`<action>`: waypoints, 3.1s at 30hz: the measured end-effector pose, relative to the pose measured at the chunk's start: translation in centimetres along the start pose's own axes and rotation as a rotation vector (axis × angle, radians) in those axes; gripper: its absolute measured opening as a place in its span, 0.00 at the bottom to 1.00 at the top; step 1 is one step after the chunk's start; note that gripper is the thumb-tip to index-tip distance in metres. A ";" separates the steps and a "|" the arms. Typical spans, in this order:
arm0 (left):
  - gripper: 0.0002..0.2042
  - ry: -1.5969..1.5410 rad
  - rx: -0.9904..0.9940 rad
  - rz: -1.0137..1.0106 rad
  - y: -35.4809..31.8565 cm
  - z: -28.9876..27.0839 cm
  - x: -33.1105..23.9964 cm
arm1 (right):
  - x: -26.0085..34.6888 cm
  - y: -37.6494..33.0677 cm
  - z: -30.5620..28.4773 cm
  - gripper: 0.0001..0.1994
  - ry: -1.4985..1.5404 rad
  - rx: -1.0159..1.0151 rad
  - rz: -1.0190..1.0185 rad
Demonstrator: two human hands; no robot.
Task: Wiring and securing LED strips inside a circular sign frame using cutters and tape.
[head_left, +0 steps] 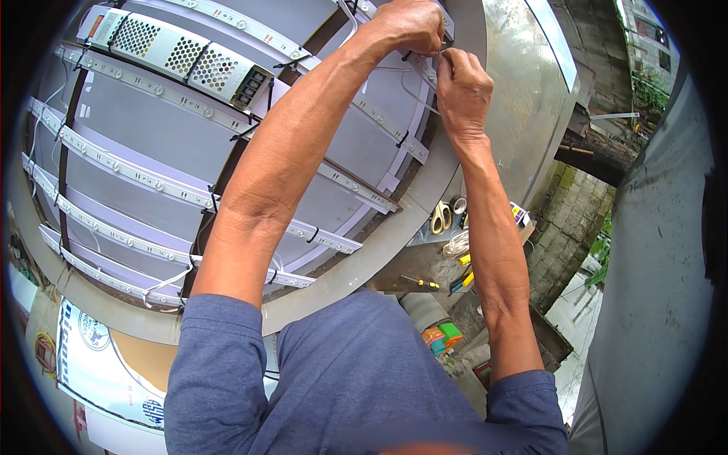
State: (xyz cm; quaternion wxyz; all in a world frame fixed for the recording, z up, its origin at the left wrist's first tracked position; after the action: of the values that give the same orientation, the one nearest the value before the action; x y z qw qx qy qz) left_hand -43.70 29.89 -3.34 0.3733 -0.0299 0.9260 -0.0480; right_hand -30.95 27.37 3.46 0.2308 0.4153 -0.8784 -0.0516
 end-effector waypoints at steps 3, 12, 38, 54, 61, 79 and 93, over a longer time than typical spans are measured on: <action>0.06 -0.008 -0.058 -0.017 0.0 -0.2 0.0 | 0.0 0.0 0.2 0.04 0.043 -0.025 0.023; 0.07 -0.096 -0.012 -0.015 -0.6 -0.6 -0.1 | -3.4 -0.6 2.2 0.07 1.015 -0.004 0.902; 0.07 -0.017 -0.066 -0.035 -0.6 -0.8 0.0 | -0.3 0.4 0.4 0.03 0.092 -0.098 0.133; 0.08 -0.068 -0.022 -0.163 -0.9 -1.2 -0.1 | -0.6 -1.4 0.4 0.09 0.185 -0.268 0.295; 0.09 -0.070 0.009 -0.136 -0.8 -0.9 0.2 | -0.9 -1.4 1.0 0.08 0.196 -0.280 0.330; 0.11 -0.104 -0.057 -0.106 -1.0 -1.1 0.4 | -2.3 -1.1 2.1 0.09 0.263 -0.222 0.292; 0.12 -0.034 -0.006 -0.073 0.4 -0.6 1.8 | -2.4 -0.7 0.9 0.08 0.551 -0.160 0.593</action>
State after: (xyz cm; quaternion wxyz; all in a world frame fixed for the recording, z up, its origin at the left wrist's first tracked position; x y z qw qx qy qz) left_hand -45.46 30.12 -4.20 0.3869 -0.0657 0.9179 -0.0583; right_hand -29.58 28.65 1.61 0.4939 0.1232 -0.8585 0.0624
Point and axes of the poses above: each hand's wrist, its own y-axis towards the middle knuckle, its own z-axis out of the palm, x = y × z, the point moved 7 cm from there along y, towards the middle knuckle, and after that the axes turned 11 degrees about y, right-handed, at the moved point
